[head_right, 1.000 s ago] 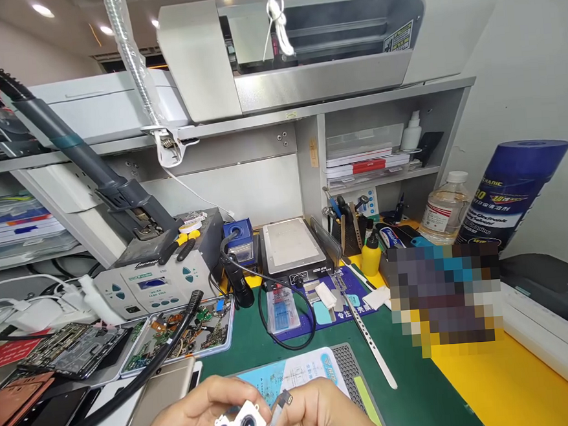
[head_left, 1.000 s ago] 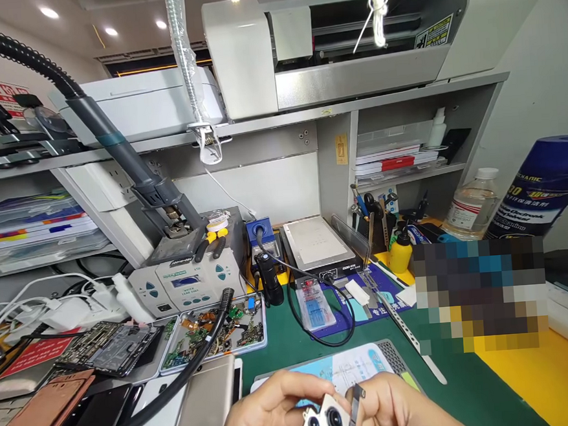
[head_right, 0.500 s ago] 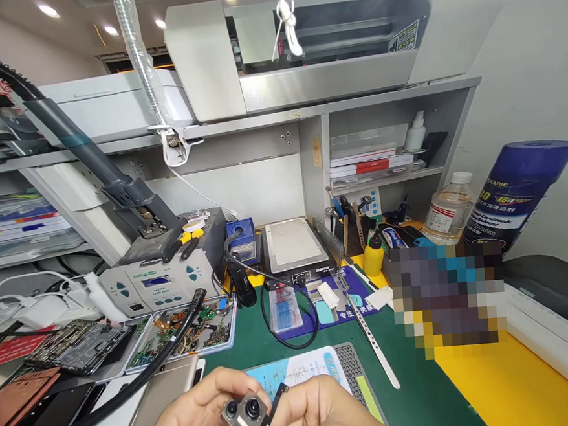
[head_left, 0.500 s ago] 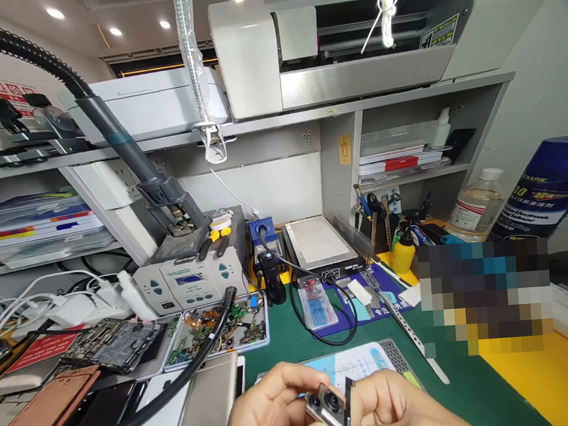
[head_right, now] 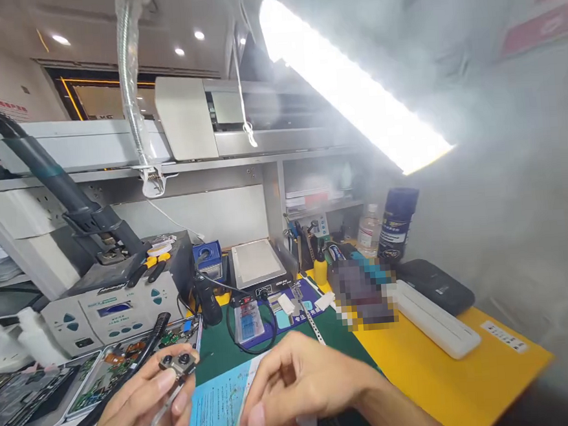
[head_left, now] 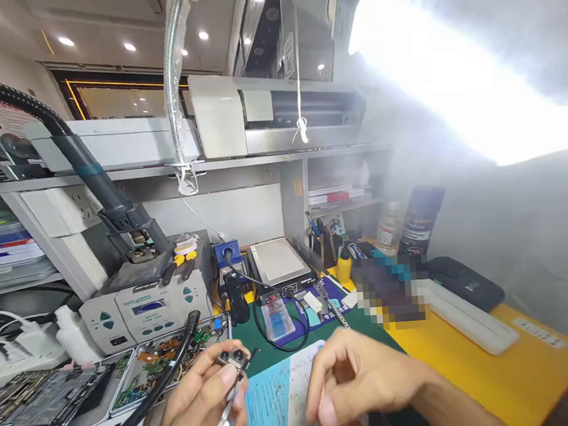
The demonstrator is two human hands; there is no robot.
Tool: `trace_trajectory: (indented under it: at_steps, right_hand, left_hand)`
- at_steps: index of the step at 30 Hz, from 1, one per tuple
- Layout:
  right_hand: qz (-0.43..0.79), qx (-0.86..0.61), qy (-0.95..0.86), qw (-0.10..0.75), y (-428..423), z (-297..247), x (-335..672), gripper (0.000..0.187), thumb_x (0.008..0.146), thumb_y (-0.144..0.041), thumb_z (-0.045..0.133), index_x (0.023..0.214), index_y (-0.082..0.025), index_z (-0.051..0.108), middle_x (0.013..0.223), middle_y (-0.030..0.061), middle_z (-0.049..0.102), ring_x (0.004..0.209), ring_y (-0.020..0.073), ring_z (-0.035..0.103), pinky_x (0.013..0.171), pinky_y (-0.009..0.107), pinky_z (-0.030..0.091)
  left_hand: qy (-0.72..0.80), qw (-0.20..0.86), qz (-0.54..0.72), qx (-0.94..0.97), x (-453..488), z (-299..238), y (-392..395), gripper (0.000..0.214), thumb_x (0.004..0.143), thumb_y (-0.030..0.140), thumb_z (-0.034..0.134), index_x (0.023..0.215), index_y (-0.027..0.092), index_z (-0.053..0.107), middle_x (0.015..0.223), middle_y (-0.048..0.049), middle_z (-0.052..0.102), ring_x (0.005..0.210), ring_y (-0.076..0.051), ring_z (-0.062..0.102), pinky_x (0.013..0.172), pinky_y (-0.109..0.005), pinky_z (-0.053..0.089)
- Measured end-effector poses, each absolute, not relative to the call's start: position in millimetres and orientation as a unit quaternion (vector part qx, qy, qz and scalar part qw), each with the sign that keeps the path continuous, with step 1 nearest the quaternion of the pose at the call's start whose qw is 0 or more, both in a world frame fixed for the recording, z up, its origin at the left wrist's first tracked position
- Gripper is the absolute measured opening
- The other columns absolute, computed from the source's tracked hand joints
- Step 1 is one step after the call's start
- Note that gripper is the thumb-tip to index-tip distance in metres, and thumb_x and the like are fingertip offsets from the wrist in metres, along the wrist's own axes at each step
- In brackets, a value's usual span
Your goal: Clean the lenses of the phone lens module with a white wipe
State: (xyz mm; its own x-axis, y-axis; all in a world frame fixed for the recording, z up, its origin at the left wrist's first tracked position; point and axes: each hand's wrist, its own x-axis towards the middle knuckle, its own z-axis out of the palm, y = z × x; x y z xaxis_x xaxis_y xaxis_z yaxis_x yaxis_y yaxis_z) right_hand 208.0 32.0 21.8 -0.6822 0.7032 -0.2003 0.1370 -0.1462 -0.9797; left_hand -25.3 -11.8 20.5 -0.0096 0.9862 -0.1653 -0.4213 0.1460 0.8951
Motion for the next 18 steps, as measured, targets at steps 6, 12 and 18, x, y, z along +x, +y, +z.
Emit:
trace_trajectory:
  at_steps: [6,12,18]
  right_hand:
    - [0.376,-0.559,-0.669,0.314,74.5,41.8,245.0,0.028,0.096,-0.033,0.059,0.117,-0.016,0.061,0.116,0.0072,0.065,0.095,0.0226,0.066,0.079,0.041,0.056]
    - [0.248,-0.651,-0.693,0.187,100.5,37.3,211.5,0.031,0.094,-0.03,0.062,0.121,-0.016,0.059,0.123,0.009,0.062,0.103,0.0255,0.064,0.086,0.044,0.055]
    - [0.224,-0.677,-0.687,0.136,108.6,36.0,184.9,0.032,0.093,-0.029,0.064,0.122,-0.016,0.059,0.124,0.0102,0.061,0.105,0.0255,0.064,0.086,0.043,0.055]
  left_hand:
    - [0.391,0.614,0.581,0.364,-27.0,26.7,-13.5,0.039,0.068,0.036,0.08,0.097,0.016,0.063,0.062,0.0025,0.059,0.05,-0.01,0.048,0.038,-0.019,0.042]
    - [0.397,0.585,0.586,0.396,-25.8,30.1,-20.3,0.038,0.07,0.032,0.08,0.101,0.013,0.067,0.07,-0.0006,0.06,0.062,-0.013,0.051,0.043,-0.02,0.048]
    - [0.406,0.527,0.609,0.432,-28.1,24.7,-10.8,0.046,0.059,0.04,0.086,0.092,0.012,0.069,0.082,-0.0067,0.066,0.06,-0.015,0.054,0.037,-0.023,0.049]
